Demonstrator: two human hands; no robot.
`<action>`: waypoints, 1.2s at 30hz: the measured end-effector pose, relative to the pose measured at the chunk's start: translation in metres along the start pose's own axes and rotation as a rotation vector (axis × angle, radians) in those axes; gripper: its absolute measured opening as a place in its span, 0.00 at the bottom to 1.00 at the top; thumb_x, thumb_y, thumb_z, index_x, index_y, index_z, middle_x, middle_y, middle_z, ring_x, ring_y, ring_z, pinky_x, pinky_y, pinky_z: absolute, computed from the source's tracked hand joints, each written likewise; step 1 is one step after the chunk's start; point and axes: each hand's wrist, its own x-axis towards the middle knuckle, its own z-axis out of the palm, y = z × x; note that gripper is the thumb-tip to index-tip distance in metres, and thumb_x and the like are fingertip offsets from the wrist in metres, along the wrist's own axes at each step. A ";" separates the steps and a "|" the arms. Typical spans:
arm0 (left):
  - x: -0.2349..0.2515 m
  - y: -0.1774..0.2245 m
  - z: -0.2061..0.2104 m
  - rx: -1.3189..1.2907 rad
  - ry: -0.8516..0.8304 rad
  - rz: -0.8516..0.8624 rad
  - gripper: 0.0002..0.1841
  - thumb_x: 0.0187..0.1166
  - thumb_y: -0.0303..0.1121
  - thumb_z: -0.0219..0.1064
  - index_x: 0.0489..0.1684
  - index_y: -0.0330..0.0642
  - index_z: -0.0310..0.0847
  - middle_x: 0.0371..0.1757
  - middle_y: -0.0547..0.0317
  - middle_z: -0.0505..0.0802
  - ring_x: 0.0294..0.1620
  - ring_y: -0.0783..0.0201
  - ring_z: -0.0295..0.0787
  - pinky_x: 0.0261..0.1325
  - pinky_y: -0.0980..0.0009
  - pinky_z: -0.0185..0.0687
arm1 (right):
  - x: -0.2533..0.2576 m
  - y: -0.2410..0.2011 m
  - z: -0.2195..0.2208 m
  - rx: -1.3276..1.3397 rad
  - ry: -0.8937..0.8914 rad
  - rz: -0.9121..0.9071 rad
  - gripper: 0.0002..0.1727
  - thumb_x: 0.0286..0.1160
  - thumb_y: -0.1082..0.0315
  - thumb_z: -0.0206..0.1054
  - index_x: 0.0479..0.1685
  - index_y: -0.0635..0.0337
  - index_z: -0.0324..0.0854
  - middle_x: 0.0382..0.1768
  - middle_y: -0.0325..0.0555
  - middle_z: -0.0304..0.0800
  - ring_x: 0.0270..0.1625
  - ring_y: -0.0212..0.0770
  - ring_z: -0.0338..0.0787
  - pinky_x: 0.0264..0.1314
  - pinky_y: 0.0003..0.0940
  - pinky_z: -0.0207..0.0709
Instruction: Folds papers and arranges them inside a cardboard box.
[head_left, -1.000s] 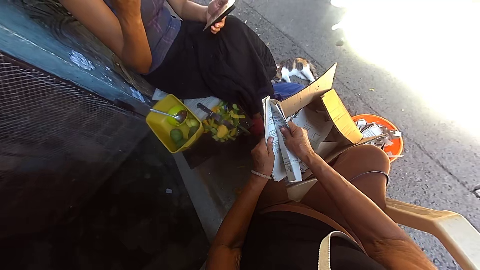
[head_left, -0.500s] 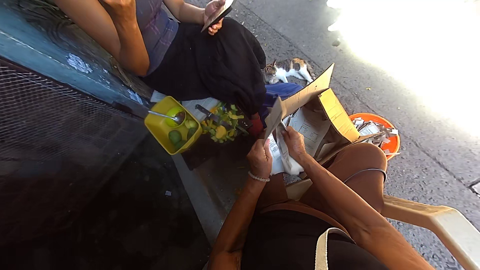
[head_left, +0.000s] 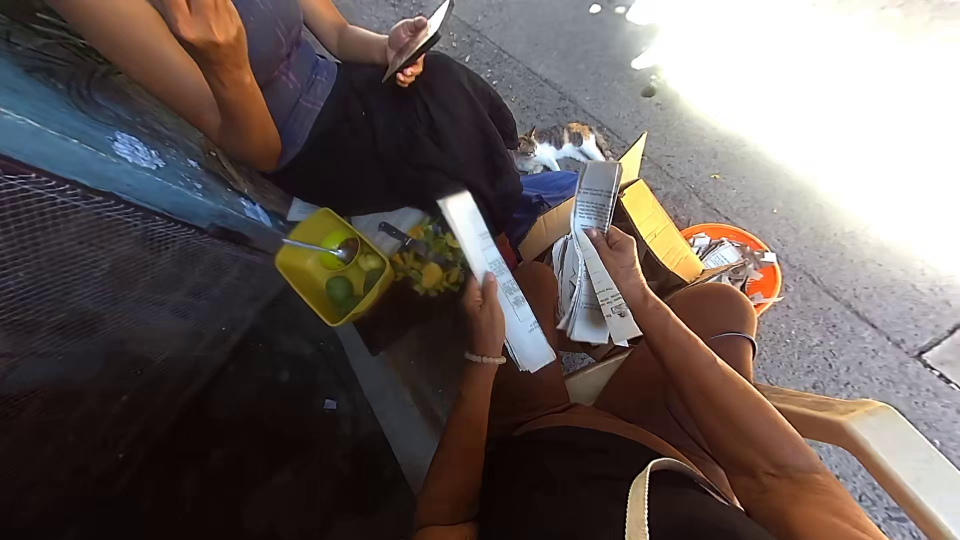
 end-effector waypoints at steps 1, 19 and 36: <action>-0.002 -0.005 0.008 -0.002 -0.052 -0.067 0.16 0.92 0.36 0.55 0.56 0.33 0.85 0.41 0.50 0.92 0.43 0.64 0.91 0.54 0.62 0.87 | -0.004 -0.014 0.003 0.076 -0.050 -0.023 0.15 0.93 0.57 0.55 0.49 0.56 0.81 0.26 0.34 0.85 0.24 0.22 0.83 0.29 0.21 0.81; -0.018 -0.002 0.056 -0.295 -0.180 -0.232 0.15 0.93 0.30 0.51 0.67 0.27 0.72 0.45 0.50 0.92 0.42 0.69 0.93 0.50 0.71 0.92 | -0.031 0.003 0.039 0.032 -0.399 0.276 0.25 0.97 0.58 0.43 0.52 0.69 0.81 0.41 0.51 0.86 0.45 0.37 0.87 0.54 0.34 0.79; -0.028 -0.011 0.119 0.168 -0.835 -0.103 0.22 0.91 0.37 0.53 0.73 0.27 0.68 0.49 0.48 0.88 0.34 0.65 0.86 0.38 0.68 0.86 | 0.070 0.018 -0.157 -0.107 0.049 0.349 0.29 0.54 0.83 0.75 0.62 0.66 0.75 0.45 0.59 0.90 0.41 0.52 0.93 0.43 0.53 0.88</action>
